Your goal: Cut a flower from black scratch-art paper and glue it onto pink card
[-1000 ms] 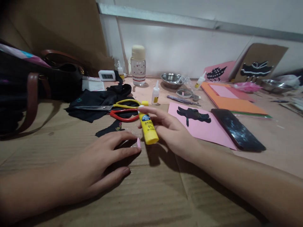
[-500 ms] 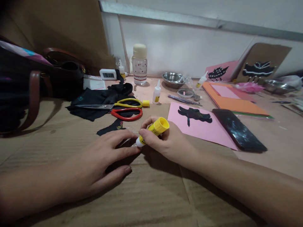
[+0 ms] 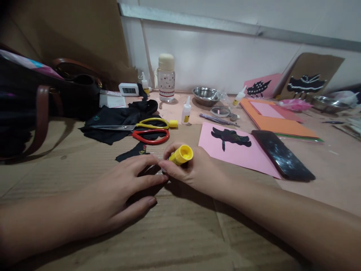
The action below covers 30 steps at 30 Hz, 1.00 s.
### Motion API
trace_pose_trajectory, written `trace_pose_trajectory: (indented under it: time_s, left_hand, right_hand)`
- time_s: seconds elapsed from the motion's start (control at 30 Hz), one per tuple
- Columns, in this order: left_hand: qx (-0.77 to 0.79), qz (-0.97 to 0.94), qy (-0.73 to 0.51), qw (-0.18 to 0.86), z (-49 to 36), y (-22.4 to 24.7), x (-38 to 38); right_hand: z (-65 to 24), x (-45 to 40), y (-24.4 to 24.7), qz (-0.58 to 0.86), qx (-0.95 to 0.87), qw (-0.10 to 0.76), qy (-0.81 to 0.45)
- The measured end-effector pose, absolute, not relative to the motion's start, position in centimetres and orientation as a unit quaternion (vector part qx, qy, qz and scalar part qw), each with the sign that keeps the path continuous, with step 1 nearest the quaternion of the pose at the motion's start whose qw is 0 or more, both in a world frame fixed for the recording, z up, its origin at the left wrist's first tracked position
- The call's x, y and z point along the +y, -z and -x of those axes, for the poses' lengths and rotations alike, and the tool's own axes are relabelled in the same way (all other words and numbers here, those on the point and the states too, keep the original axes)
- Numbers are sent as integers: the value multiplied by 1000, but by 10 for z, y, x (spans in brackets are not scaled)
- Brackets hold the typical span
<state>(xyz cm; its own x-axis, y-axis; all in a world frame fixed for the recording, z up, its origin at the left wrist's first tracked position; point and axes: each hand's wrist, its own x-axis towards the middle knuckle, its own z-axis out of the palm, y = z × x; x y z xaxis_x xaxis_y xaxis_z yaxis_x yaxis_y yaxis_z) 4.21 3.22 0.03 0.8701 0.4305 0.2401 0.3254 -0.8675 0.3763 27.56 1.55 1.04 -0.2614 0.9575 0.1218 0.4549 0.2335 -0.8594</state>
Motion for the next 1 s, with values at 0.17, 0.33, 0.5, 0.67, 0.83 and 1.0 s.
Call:
trace_pose_trajectory:
  time_s: [0.17,0.33,0.5,0.67,0.83,1.0]
  left_hand:
    - [209,-954,-148,158,-42,-1,32]
    - [210,-955,-143,153,-42,-1,32]
    - [208,-956,-146,147,-42,-1,32]
    - [211,-955,-142,154,-42,-1,32]
    - [210,-955,-146,153,-42,0,33]
    - [202,-955,-157,152,-43,1,33]
  right_hand:
    - [-280,16,-9,492,-698,384,-352]
    - [-282,18,-11,474,-709,437,-286]
    - [-282,17,-12,487,-699,448,-273]
    - [-280,17,-12,460,-723,379,-349]
    - [-278,18,-10,459,-727,369,-353]
    - [-281,17,-9,490,-714,386,-318]
